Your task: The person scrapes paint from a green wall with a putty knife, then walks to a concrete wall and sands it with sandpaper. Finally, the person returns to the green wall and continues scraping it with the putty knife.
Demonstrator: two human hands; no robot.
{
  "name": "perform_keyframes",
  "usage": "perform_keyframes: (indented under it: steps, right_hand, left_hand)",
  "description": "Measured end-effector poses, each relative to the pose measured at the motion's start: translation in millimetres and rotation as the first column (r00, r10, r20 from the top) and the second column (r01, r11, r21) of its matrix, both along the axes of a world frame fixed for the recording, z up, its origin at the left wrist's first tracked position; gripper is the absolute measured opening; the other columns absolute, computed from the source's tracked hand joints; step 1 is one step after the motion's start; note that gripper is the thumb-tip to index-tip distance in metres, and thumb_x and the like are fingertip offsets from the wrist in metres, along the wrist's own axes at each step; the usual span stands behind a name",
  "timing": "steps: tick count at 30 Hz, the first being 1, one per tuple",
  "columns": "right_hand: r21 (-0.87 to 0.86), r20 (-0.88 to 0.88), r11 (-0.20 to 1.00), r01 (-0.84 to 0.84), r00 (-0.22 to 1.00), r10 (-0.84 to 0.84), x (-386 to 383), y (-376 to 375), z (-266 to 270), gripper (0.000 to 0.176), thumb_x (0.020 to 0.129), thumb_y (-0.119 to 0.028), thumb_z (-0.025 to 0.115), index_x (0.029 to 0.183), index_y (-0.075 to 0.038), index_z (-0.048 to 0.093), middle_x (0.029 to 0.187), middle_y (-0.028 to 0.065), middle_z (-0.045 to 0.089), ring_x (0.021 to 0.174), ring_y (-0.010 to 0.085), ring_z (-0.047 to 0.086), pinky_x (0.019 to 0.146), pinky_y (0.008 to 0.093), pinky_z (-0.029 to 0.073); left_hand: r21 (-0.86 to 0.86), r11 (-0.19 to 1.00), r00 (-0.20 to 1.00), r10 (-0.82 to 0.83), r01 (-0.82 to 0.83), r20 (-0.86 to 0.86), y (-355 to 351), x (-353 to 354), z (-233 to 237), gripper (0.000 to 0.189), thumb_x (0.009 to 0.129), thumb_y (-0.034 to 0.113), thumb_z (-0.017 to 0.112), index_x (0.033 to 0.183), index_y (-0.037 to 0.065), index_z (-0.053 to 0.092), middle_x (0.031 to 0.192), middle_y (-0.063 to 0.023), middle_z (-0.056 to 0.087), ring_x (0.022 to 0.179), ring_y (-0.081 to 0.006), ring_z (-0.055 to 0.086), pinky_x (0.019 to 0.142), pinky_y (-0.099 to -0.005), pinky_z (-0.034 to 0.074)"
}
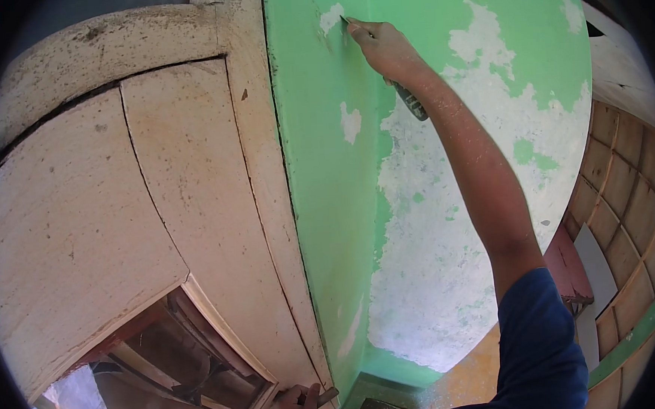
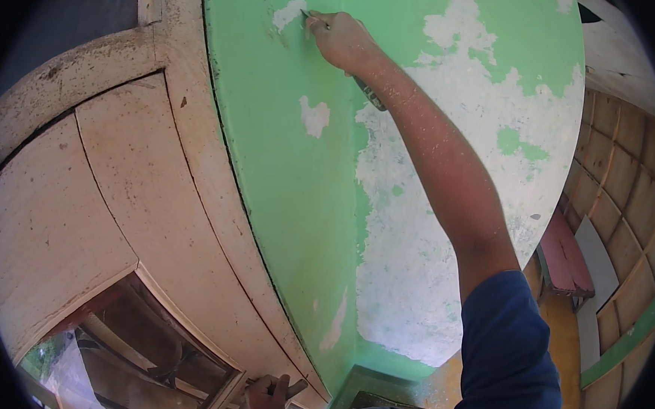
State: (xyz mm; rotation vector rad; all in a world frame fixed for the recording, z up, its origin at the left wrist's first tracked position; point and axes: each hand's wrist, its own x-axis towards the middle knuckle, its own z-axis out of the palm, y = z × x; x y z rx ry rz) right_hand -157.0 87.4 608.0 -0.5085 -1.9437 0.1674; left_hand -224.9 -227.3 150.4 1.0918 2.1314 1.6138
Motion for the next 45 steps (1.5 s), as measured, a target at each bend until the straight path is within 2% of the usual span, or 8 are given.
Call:
perform_keyframes:
  steps: [7, 13, 18, 31, 33, 39, 44, 45]
  right_hand:
    - [0.025, 0.113, 0.999, -0.042, 0.993, 0.039, 14, -5, -4, 0.044, 0.093, -0.036, 0.042, 0.128, -0.01, 0.051, 0.059, 0.0029, 0.052, 0.04, 0.0105, 0.041, 0.04, 0.0276, 0.04]
    - [-0.016, 0.015, 1.0, -0.021, 1.0, 0.021, 0, 6, 11, 0.044, 0.092, -0.038, 0.043, 0.122, -0.008, 0.056, 0.072, 0.0103, 0.062, 0.043, 0.0167, 0.049, 0.043, 0.0306, 0.043]
    - [0.039, 0.115, 0.996, -0.079, 0.991, 0.074, 16, -5, -1, 0.046, 0.093, -0.037, 0.041, 0.129, -0.01, 0.05, 0.054, -0.0013, 0.042, 0.04, 0.0087, 0.038, 0.039, 0.0263, 0.039]
    - [0.005, 0.105, 0.997, -0.073, 0.992, 0.073, 8, 5, 0, 0.048, 0.093, -0.04, 0.041, 0.129, -0.01, 0.05, 0.054, -0.0004, 0.04, 0.04, 0.0095, 0.039, 0.037, 0.0271, 0.039]
    - [-0.003, 0.037, 1.0, -0.03, 0.999, 0.03, 1, 1, -2, 0.047, 0.093, -0.04, 0.042, 0.129, -0.01, 0.05, 0.054, -0.0006, 0.039, 0.041, 0.0097, 0.04, 0.038, 0.0273, 0.039]
    - [-0.094, 0.004, 0.993, -0.065, 0.998, 0.066, 0, 23, 22, 0.047, 0.092, -0.041, 0.045, 0.128, -0.01, 0.051, 0.055, -0.0007, 0.042, 0.042, 0.0096, 0.04, 0.038, 0.0272, 0.039]
    - [0.009, -0.055, 0.973, -0.232, 0.971, 0.232, 15, 12, -51, 0.045, 0.091, -0.04, 0.048, 0.125, -0.011, 0.054, 0.063, 0.005, 0.053, 0.047, 0.0102, 0.047, 0.046, 0.0268, 0.041]
    - [-0.126, -0.078, 0.93, -0.345, 0.938, 0.337, 26, -5, -82, 0.044, 0.091, -0.037, 0.049, 0.128, -0.012, 0.051, 0.06, 0.0011, 0.049, 0.048, 0.0075, 0.044, 0.046, 0.0252, 0.038]
  left_hand:
    - [0.026, 0.999, 0.999, 0.04, -0.039, -0.004, -2, 1, 11, 0.029, 0.081, 0.018, 0.067, 0.062, -0.002, 0.057, 0.049, -0.0062, 0.053, 0.043, -0.0097, 0.045, 0.044, -0.0273, 0.036]
    - [-0.01, 0.999, 0.997, 0.051, -0.052, -0.053, -2, 7, 26, 0.029, 0.081, 0.018, 0.067, 0.062, -0.001, 0.057, 0.049, -0.0061, 0.053, 0.044, -0.0094, 0.045, 0.044, -0.027, 0.037]
    - [0.006, 1.0, 1.0, 0.021, -0.021, 0.006, -3, 3, 18, 0.029, 0.081, 0.019, 0.067, 0.063, -0.001, 0.057, 0.05, -0.0051, 0.053, 0.045, -0.0084, 0.044, 0.045, -0.0266, 0.036]
    - [-0.01, 1.0, 1.0, 0.015, -0.015, 0.015, -6, 6, 28, 0.028, 0.081, 0.018, 0.067, 0.063, -0.001, 0.058, 0.05, -0.0053, 0.053, 0.046, -0.0086, 0.046, 0.046, -0.0262, 0.037]
    - [0.029, 0.999, 1.0, 0.021, -0.021, 0.016, -6, 8, 22, 0.04, 0.085, 0.034, 0.063, 0.065, 0.004, 0.045, 0.059, -0.0015, 0.042, 0.056, -0.0123, 0.034, 0.051, -0.0298, 0.032]
    - [0.034, 0.999, 0.997, -0.034, 0.032, 0.072, -3, 0, 2, 0.042, 0.084, 0.038, 0.063, 0.065, 0.004, 0.047, 0.059, -0.0022, 0.043, 0.056, -0.0134, 0.033, 0.051, -0.0306, 0.032]
    - [-0.064, 0.998, 0.998, 0.001, -0.005, -0.059, -6, 6, 31, 0.027, 0.081, 0.019, 0.067, 0.065, -0.001, 0.06, 0.051, -0.0059, 0.055, 0.046, -0.0097, 0.048, 0.047, -0.0274, 0.039]
    - [-0.066, 0.998, 0.995, 0.011, -0.018, -0.104, -7, 6, 32, 0.026, 0.081, 0.02, 0.067, 0.065, -0.001, 0.06, 0.051, -0.0059, 0.056, 0.046, -0.0102, 0.048, 0.047, -0.0279, 0.039]
